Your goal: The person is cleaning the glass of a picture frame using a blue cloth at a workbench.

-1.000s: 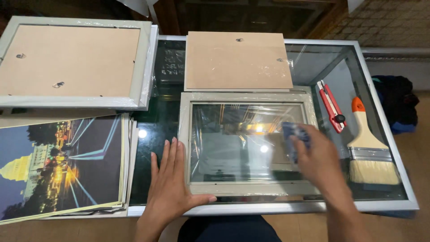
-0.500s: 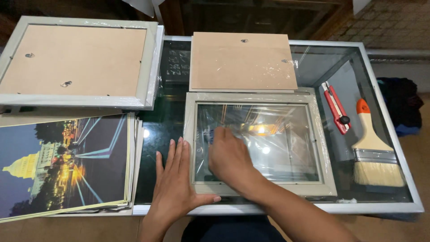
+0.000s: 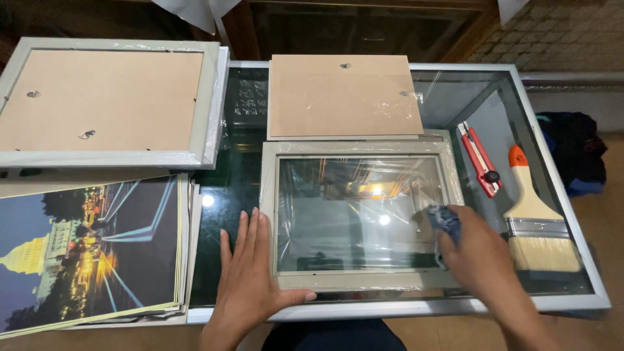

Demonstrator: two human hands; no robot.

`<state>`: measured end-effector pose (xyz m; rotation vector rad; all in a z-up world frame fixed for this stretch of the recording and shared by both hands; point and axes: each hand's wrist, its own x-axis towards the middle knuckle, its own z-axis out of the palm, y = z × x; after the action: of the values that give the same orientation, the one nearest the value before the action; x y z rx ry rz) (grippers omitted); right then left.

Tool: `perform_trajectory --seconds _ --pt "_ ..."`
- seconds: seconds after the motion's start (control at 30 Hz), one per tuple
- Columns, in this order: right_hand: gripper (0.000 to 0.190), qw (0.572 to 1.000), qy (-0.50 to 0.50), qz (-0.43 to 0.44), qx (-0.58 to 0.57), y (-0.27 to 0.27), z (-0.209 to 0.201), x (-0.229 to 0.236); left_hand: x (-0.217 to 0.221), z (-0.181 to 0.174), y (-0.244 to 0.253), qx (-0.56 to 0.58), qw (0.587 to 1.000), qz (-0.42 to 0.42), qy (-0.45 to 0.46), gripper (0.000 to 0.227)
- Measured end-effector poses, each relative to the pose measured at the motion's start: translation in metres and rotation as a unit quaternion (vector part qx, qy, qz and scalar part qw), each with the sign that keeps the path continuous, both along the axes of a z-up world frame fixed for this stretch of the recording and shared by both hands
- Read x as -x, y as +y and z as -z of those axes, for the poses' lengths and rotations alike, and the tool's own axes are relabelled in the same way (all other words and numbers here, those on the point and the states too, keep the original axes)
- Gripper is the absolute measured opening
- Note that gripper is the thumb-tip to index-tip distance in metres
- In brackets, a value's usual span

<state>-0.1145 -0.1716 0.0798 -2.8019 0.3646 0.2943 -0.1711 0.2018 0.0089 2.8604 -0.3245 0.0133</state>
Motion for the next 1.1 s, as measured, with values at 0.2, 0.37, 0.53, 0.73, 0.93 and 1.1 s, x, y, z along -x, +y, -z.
perform_trajectory --seconds 0.2,0.37,0.53,0.73,0.93,1.1 --pt "0.036 0.983 0.075 -0.111 -0.124 0.148 -0.004 0.003 0.001 0.0 -0.001 0.015 0.999 -0.001 -0.039 0.172" --pt "0.034 0.951 -0.019 -0.245 -0.187 0.196 0.025 -0.003 0.002 0.005 -0.001 0.023 0.999 -0.005 -0.032 0.174" --pt "0.043 0.931 -0.034 -0.157 -0.329 0.104 0.023 -0.033 0.0 0.006 0.0 0.001 1.0 -0.008 -0.021 0.176" --pt "0.049 1.0 0.012 0.022 -0.013 0.038 -0.045 -0.045 0.001 0.002 0.001 -0.009 1.0 -0.003 -0.025 0.175" --pt "0.031 0.99 0.093 -0.006 -0.101 0.157 -0.025 -0.042 0.001 -0.001 0.001 0.002 1.0 0.005 -0.017 0.175" --pt "0.045 0.946 -0.008 -0.256 -0.197 0.208 0.005 -0.05 0.001 0.002 0.0 0.001 0.998 0.001 -0.056 0.173"
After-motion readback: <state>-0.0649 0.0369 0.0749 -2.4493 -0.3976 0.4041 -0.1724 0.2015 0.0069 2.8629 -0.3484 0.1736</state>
